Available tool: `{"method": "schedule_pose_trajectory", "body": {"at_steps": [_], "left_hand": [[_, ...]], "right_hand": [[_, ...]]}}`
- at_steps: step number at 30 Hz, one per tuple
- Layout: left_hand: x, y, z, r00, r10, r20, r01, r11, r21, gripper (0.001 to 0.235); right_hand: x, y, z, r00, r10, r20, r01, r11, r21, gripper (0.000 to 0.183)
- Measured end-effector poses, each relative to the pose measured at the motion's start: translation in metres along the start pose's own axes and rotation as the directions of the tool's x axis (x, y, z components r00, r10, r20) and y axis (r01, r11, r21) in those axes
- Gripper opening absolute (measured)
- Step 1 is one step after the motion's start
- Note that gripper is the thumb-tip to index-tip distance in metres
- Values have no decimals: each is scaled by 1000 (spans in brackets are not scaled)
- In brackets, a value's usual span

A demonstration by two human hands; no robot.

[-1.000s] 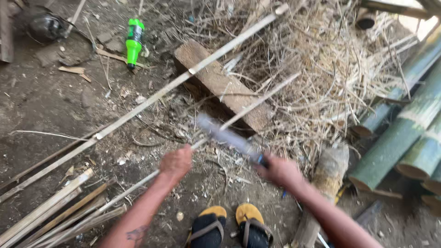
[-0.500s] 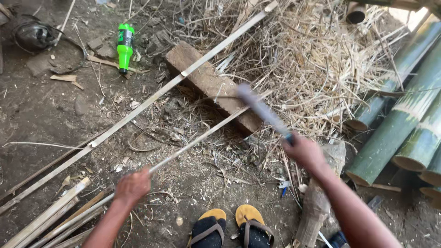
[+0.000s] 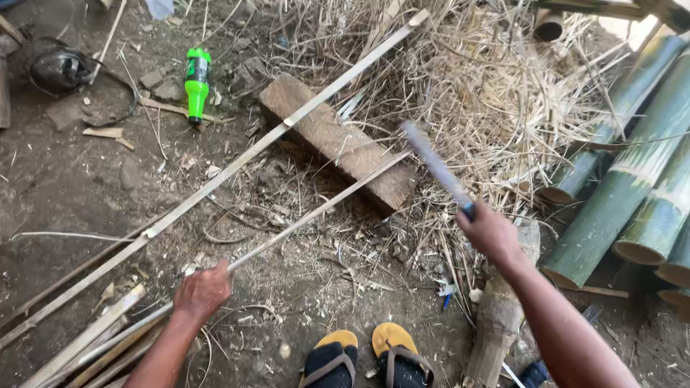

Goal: The person uses a machete to shave and smooth thin bamboo sticks. They repeatedly draw the blade along the stick's length to remove splinters and create a smooth surface. Finished sticks are placed on the ground.

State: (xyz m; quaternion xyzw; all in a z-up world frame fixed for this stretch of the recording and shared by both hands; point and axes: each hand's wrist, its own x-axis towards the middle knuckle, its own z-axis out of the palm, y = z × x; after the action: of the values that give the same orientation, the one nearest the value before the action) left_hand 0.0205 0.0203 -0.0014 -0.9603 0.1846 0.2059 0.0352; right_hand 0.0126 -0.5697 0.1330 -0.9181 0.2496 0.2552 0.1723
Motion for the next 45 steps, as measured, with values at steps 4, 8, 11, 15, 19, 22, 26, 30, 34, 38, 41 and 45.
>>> {"method": "schedule_pose_trajectory", "body": {"at_steps": [4, 8, 11, 15, 19, 22, 26, 30, 34, 38, 41, 45], "left_hand": [[34, 45, -30, 975, -149, 166, 177, 970, -170, 30], [87, 138, -72, 949, -24, 314, 170, 879, -446, 32], [101, 162, -99, 940, -26, 341, 222, 805, -550, 32], [94, 165, -105, 931, -8, 364, 223, 803, -553, 34], [99, 156, -102, 931, -6, 366, 214, 820, -531, 28], [92, 142, -87, 937, -7, 350, 204, 823, -529, 30], [61, 99, -67, 933, -48, 357, 234, 835, -499, 32], [72, 84, -61, 929, -103, 356, 248, 887, -389, 36], [69, 68, -50, 904, -129, 408, 306, 861, -407, 47], [23, 23, -39, 964, -121, 236, 195, 927, -321, 48], [6, 4, -30, 921, -200, 334, 315, 887, -337, 43], [18, 9, -28, 940, -235, 249, 297, 922, -250, 42]], "right_hand": [[1, 2, -1, 998, 48, -39, -47, 998, 31, 48], [-55, -53, 62, 980, -151, 127, 161, 984, -74, 44], [-64, -74, 75, 909, -313, 275, 349, 933, -90, 42], [-56, -63, 76, 926, -360, 111, 372, 922, -111, 49], [-51, -61, 80, 920, -263, 289, 293, 954, -63, 44], [-40, -55, 72, 879, -374, 296, 448, 860, -245, 48], [-3, -42, 32, 986, -161, 50, 166, 978, -124, 49], [-18, -45, 31, 984, -84, 159, 89, 996, -24, 45], [-44, -64, 60, 855, -390, 342, 496, 807, -319, 53], [-6, -32, 22, 987, -120, 112, 139, 974, -181, 55], [24, 0, -10, 996, -43, -74, 38, 998, -58, 57], [-8, -3, 28, 996, -65, 68, 69, 996, -61, 45]]}}
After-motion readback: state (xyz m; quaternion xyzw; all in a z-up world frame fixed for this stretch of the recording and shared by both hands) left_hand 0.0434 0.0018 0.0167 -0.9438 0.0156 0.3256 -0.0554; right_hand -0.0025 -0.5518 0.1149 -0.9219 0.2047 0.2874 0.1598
